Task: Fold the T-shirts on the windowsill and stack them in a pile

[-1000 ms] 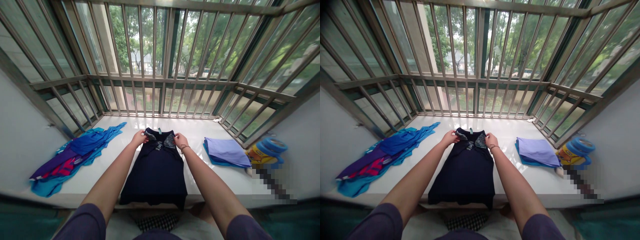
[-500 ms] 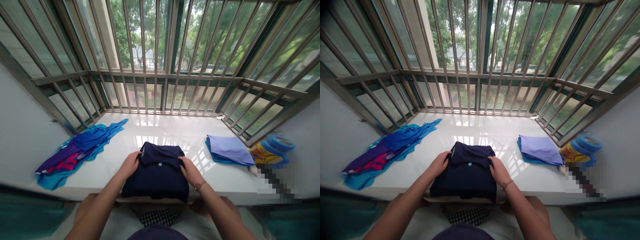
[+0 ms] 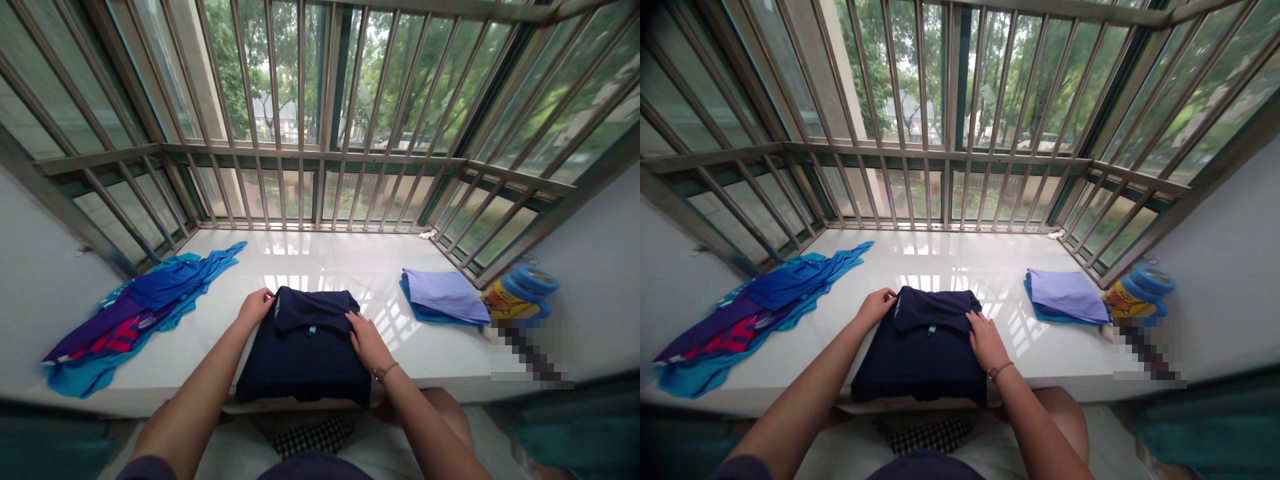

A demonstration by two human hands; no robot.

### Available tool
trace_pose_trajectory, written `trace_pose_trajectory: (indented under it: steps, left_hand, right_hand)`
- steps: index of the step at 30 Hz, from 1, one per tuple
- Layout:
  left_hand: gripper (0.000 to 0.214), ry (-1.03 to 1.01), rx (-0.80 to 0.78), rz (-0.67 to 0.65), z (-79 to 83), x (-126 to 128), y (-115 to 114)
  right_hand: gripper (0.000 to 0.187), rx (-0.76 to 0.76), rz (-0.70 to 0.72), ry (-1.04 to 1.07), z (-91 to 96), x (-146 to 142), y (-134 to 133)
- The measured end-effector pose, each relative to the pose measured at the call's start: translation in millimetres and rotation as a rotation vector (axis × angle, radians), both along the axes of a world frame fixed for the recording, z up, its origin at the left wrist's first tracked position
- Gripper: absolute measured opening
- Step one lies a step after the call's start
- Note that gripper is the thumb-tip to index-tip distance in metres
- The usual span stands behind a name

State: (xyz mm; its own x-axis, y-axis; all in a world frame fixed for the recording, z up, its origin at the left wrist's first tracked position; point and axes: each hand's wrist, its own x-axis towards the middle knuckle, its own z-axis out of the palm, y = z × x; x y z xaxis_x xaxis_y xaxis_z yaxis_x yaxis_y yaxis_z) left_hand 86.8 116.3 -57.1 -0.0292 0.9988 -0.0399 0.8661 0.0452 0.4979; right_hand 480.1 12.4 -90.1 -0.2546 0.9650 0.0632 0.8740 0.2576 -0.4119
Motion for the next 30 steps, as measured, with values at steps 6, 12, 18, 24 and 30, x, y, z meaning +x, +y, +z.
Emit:
trace_pose_trajectory:
  steps: [6,12,18,24,30]
  left_hand:
    - [0.021,-0.005,0.013,0.116,3.5,1,6]
    - [0.041,-0.032,0.015,0.093,16.4,20,-1]
    - [0.062,0.053,-0.019,-0.024,16.1,18,24]
    - [0.046,0.062,-0.095,-0.157,20.8,3,62]
    - [0.027,0.041,-0.127,-0.197,32.8,2,75]
  right_hand:
    - [0.061,-0.066,0.051,-0.085,8.1,8,33]
    - [0.072,-0.144,0.111,-0.091,24.0,10,60]
    - [0.052,-0.044,-0.014,-0.059,48.0,-2,101]
    - [0.058,-0.100,0.006,-0.143,49.2,-22,153]
    - [0.021,-0.144,0.045,-0.166,59.4,-26,182]
